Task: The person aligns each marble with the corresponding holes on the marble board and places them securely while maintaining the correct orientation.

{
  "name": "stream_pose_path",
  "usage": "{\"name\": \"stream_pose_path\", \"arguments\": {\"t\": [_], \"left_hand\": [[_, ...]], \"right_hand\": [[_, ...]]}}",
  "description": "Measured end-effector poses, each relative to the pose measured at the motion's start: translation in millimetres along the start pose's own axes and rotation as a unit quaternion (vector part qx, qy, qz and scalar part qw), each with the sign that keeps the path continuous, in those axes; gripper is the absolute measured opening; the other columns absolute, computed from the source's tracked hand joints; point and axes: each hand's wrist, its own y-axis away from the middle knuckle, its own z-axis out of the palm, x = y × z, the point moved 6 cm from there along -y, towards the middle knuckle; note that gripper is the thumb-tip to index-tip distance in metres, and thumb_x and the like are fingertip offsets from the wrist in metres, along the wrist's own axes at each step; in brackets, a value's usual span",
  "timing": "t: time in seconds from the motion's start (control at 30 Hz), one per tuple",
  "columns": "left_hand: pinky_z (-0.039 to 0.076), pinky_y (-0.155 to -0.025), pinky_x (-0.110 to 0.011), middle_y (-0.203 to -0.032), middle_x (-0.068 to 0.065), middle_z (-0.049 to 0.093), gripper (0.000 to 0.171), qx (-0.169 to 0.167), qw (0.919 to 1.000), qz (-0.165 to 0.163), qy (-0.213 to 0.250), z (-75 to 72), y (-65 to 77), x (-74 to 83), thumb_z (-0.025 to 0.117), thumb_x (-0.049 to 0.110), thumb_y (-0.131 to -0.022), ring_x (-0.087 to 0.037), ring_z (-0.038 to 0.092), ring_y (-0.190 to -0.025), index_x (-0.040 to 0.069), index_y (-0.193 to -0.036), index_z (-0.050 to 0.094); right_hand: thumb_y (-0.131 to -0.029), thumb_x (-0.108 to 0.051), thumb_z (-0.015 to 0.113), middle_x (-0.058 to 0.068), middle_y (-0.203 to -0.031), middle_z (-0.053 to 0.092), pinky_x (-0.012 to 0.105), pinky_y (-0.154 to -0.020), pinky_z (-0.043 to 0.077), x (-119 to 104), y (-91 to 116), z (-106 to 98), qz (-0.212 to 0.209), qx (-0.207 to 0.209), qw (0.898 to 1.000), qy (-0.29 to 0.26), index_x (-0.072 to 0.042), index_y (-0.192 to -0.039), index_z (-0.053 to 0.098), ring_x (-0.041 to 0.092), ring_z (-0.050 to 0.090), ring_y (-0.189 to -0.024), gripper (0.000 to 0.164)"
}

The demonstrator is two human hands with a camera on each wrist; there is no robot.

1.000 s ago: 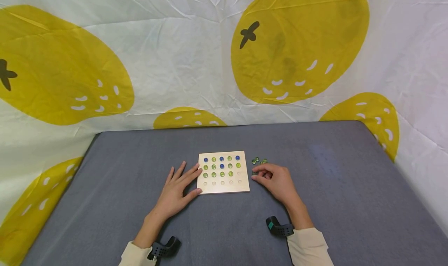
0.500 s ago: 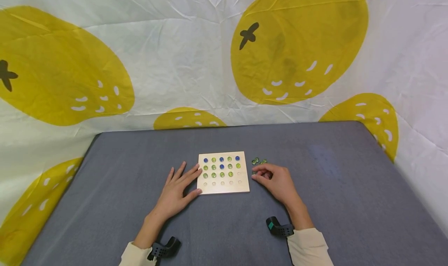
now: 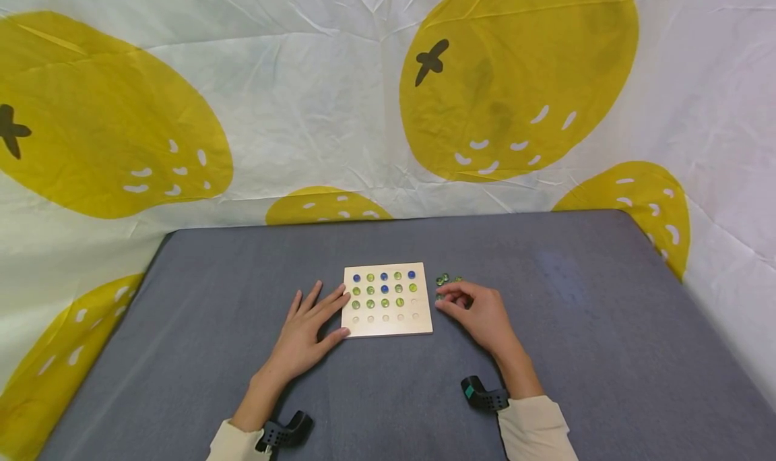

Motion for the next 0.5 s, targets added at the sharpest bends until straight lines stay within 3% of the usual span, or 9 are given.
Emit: {"name": "stream_pose_path", "arguments": {"t": [0.5], "left_hand": [[0.008, -0.113, -0.057, -0.149, 0.004, 0.04, 0.062, -0.006, 0.9999, -0.005, -0.008, 0.4, 0.0, -0.3, 0.06, 0.049, -0.091, -0.033, 0.022, -0.141, 0.024, -0.145, 0.045]], "right_hand": [[-0.084, -0.023, 0.076, -0.004, -0.076, 0.063, 0.024, -0.05, 0.039, -10.8, -0.5, -0.8, -0.005, 0.015, 1.0, 0.001, -0.014, -0.099, 0.073, 0.012, 0.049, -0.057, 0.018]]}}
